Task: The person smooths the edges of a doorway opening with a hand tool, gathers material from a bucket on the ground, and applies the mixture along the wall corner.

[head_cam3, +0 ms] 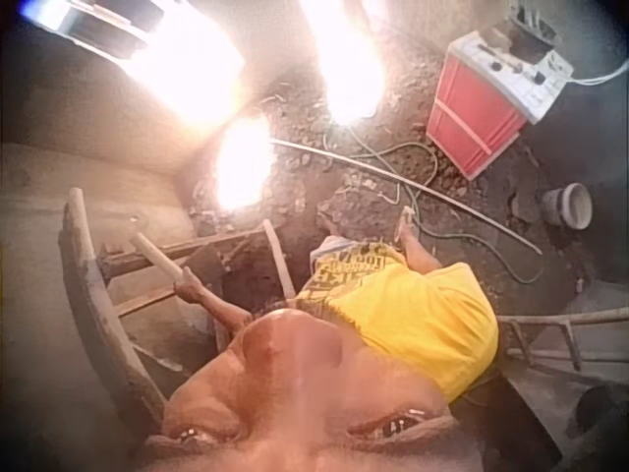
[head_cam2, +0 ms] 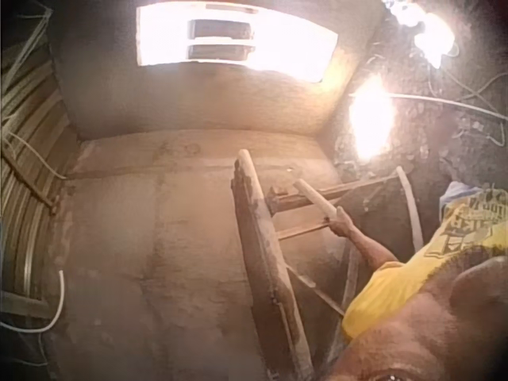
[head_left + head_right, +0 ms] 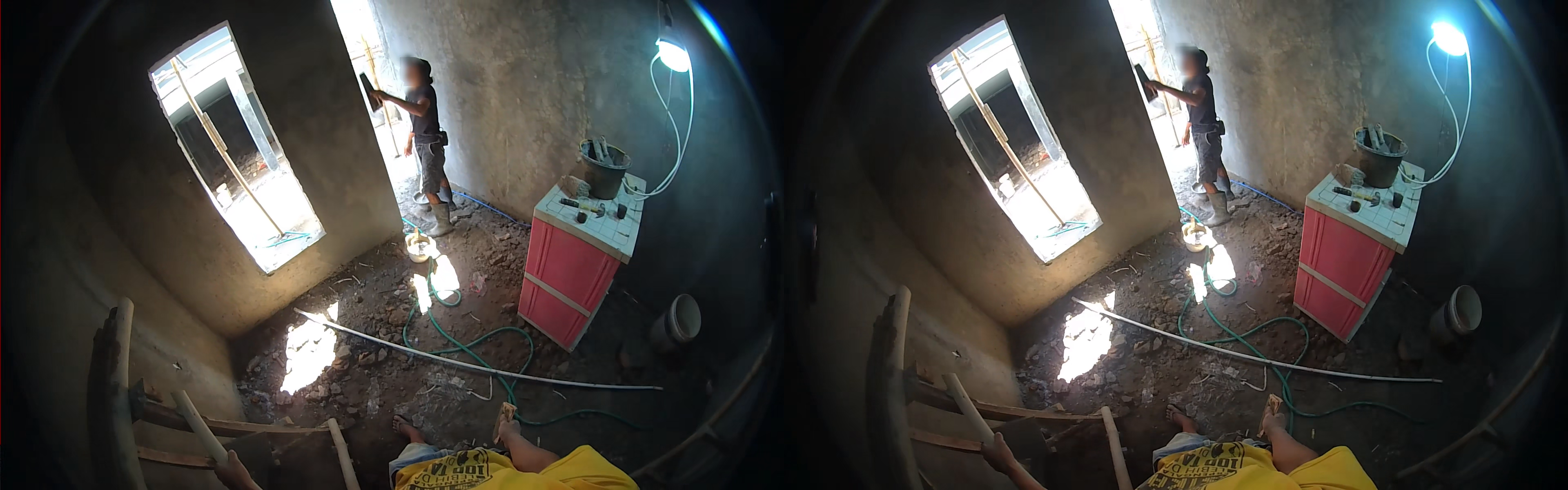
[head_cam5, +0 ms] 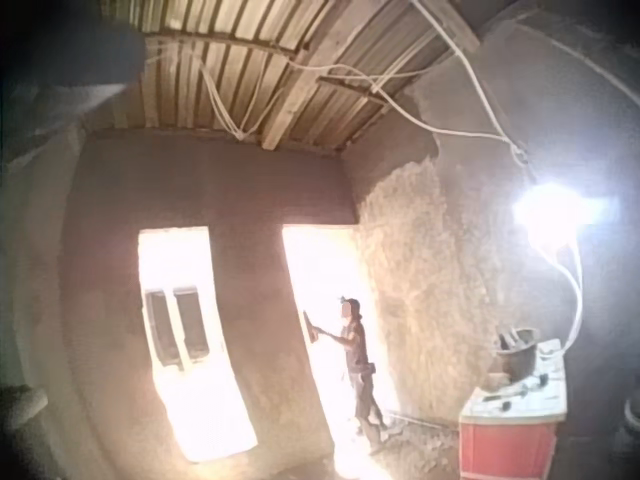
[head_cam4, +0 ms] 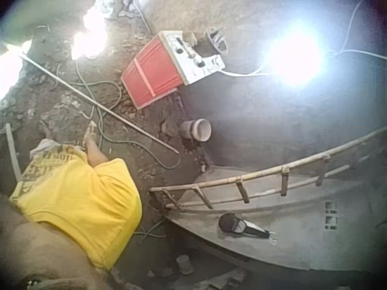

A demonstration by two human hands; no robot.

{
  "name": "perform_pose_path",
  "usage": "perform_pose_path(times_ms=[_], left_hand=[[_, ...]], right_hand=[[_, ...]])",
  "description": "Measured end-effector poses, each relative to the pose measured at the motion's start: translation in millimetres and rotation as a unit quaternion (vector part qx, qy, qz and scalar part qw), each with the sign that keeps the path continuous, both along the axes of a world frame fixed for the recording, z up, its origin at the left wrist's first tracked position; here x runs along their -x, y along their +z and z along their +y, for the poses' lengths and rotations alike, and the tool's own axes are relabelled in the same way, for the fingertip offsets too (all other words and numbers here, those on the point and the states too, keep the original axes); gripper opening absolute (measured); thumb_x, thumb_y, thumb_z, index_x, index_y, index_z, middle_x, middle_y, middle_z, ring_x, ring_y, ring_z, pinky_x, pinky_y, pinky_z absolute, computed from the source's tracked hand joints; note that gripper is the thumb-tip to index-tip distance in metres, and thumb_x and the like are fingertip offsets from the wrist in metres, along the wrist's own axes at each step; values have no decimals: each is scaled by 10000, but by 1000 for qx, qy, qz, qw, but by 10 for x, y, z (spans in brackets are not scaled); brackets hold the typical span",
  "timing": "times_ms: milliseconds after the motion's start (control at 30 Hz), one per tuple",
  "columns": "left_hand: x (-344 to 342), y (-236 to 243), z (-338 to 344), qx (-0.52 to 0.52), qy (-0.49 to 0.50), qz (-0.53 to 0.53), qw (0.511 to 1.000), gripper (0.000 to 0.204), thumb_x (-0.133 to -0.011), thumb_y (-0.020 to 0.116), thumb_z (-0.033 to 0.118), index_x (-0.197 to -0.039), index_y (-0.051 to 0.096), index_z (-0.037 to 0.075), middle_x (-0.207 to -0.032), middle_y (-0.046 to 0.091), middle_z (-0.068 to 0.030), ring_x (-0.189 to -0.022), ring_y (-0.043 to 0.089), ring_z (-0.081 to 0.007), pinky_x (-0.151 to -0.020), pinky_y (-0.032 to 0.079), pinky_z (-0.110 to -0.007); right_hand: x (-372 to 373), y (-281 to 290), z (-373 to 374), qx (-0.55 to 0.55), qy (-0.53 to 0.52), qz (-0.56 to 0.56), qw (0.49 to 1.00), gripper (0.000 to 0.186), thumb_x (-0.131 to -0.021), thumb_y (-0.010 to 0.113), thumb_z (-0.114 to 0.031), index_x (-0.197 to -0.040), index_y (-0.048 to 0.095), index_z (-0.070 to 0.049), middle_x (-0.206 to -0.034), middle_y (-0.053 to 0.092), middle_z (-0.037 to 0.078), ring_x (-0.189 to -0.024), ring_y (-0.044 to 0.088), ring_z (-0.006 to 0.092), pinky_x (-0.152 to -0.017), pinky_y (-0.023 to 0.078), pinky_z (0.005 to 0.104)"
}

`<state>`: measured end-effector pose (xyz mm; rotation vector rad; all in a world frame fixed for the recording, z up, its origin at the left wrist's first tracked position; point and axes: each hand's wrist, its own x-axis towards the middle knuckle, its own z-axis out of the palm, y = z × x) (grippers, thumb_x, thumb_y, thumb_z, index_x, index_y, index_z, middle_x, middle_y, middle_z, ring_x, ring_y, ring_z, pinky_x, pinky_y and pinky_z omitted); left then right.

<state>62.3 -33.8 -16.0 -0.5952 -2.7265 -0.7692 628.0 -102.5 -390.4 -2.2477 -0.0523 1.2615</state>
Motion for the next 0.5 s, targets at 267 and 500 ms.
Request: perform_pose_path(times_ms=[267,500], left_hand=[[4,63,-45,8,-9,-28,1000,499,-697,640,321,-991,579,-77,-947,617,-227,-879,606,-365,-766,485,-432],[6,16,7,9,16,-17,1000,526,-698,638,334,-1031,561,-65,-957,611,-212,-876,607,-352,-773,482,-436]], right_hand=[[81,561,85,20,25,20,999,512,-916,450,-361,-1207,437,60,-1165,517,203,-1034,531,315,-822,423,385],[24,351,32,19,17,41,999,553,-916,436,-394,-1245,400,49,-1222,475,202,-1072,505,311,-829,410,402]])
